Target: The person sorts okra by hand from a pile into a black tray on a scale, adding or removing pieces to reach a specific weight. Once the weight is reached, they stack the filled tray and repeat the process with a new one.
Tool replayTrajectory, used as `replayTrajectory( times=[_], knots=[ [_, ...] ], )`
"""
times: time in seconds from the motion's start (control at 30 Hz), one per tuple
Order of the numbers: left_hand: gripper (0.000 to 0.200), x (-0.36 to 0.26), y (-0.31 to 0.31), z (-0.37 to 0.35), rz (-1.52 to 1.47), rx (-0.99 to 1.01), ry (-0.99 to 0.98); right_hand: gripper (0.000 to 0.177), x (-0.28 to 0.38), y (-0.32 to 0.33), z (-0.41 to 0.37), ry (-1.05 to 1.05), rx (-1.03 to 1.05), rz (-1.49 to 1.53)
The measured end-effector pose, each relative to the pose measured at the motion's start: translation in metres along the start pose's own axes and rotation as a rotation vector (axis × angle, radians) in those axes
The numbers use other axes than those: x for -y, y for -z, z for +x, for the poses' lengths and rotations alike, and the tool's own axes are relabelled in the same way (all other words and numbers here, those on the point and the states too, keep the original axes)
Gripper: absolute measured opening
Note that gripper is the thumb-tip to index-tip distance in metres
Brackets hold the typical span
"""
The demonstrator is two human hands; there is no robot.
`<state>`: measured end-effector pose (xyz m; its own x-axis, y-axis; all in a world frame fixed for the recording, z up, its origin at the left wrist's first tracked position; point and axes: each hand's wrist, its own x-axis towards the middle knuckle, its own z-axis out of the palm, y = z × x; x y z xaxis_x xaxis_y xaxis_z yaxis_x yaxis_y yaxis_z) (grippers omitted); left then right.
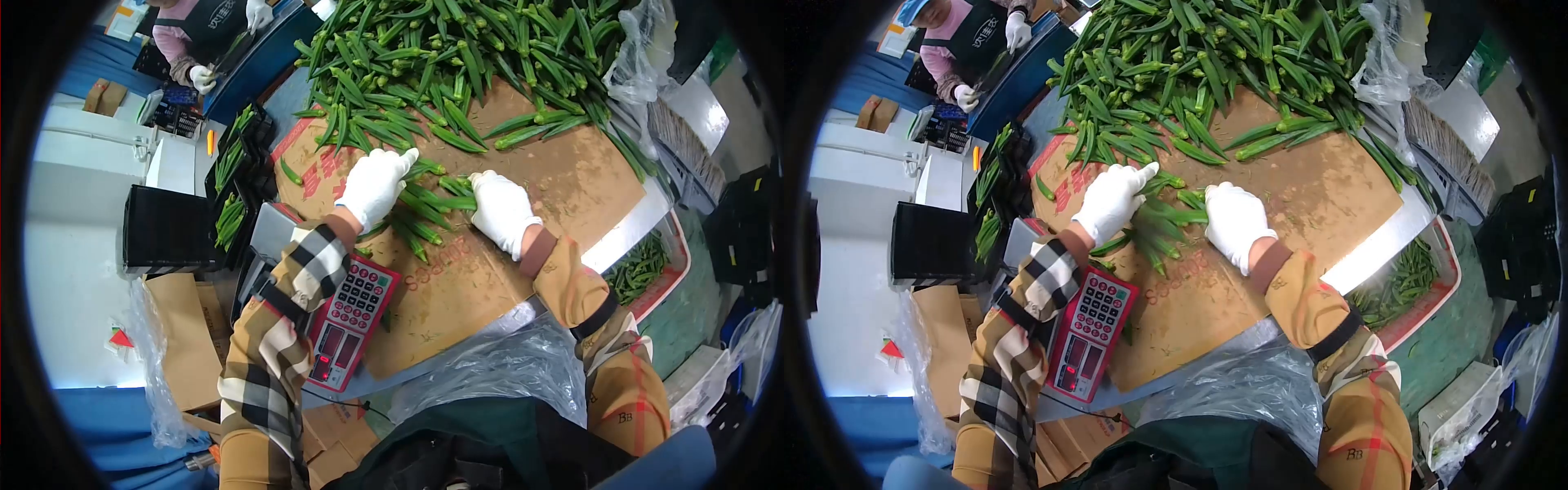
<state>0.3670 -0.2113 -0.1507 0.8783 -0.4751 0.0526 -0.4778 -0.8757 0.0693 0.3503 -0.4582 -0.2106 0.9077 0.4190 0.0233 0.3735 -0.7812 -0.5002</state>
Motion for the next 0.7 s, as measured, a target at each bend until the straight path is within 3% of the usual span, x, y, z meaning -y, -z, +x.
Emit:
replayTrajectory(
  times=[0.03,0.17,0.2,0.27,0.3,0.37,0.47,0.63,0.7],
  knots=[
    [0.036,0.001,-0.002,0.002,0.072,0.055,0.023,0.038,0.001,0.011,0.0,-0.015,0.005,0.102],
    [0.032,0.03,0.031,0.015,0.024,-0.051,0.047,0.037,0.007,0.032,0.013,-0.062,-0.098,0.257],
    [0.03,0.036,0.04,0.013,0.008,-0.084,0.007,0.036,0.011,0.027,0.018,0.008,-0.159,0.254],
    [0.034,0.041,0.044,0.007,0.078,0.039,-0.051,0.034,0.023,0.007,0.031,0.161,-0.28,0.248],
    [0.037,0.049,0.037,0.001,0.073,0.065,-0.157,0.03,0.035,0.0,0.038,0.16,-0.173,0.15],
    [0.046,0.061,0.02,-0.012,-0.026,0.102,-0.329,0.032,0.054,-0.034,0.039,0.201,-0.206,-0.026],
    [0.049,0.065,0.012,-0.021,-0.109,0.201,-0.256,0.04,0.071,-0.046,0.044,0.179,-0.14,-0.138],
    [0.048,0.064,0.004,-0.021,0.073,0.157,-0.225,0.052,0.074,-0.046,0.052,0.153,-0.117,-0.252],
    [0.043,0.061,0.003,-0.017,0.12,0.231,-0.119,0.051,0.076,-0.047,0.056,0.1,-0.131,-0.28]
  ],
)
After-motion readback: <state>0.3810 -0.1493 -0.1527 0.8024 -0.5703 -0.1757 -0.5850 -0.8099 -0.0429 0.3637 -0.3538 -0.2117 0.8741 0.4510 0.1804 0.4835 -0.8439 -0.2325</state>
